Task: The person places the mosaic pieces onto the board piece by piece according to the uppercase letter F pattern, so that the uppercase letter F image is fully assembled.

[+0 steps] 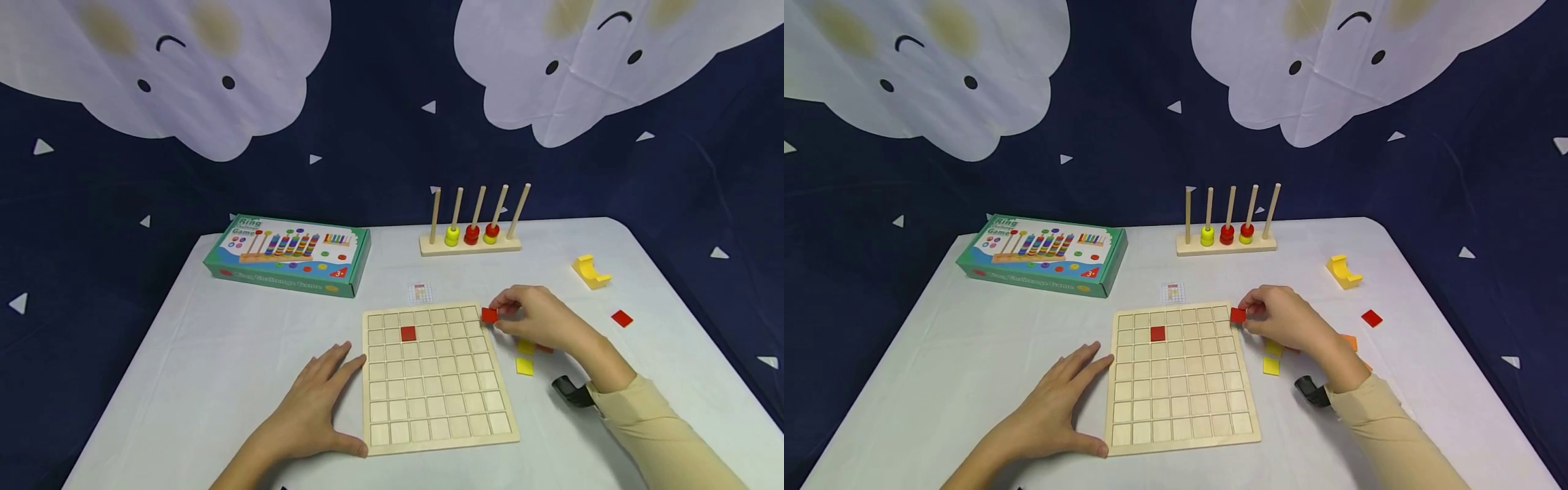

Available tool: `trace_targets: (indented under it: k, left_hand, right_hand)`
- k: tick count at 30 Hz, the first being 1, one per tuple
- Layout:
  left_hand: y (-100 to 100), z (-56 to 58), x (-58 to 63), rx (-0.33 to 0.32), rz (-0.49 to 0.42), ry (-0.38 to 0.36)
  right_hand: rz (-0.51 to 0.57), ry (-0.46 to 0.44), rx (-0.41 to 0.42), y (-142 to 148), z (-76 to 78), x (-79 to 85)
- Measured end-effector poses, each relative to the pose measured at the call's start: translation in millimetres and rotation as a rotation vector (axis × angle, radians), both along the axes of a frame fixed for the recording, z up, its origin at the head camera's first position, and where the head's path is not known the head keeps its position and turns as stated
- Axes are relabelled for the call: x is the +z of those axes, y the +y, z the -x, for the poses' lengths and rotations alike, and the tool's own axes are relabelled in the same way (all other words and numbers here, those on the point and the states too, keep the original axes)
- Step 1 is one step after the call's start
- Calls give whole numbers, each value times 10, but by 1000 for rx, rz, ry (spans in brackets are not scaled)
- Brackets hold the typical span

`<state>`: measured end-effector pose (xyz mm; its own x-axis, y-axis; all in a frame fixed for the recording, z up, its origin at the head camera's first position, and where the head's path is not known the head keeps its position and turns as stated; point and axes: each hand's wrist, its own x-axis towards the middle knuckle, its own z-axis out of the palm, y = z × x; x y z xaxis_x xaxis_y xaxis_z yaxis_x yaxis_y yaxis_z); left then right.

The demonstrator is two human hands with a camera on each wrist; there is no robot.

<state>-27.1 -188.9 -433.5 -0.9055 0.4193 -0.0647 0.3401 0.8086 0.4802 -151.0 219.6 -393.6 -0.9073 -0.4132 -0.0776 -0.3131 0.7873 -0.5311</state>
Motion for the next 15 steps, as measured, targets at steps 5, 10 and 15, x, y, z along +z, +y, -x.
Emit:
trace_targets:
  k: [5,10,15]
  left_hand:
    - [-4,14,0,13,-33,-21]
    - [-1,27,8,34,-74,-58]
    - [12,38,6,55,-106,-94]
  right_hand:
    - [19,22,54,-111,-22,-7]
    - [21,29,93,-235,-38,-24]
    - [35,8,119,-372,-48,-40]
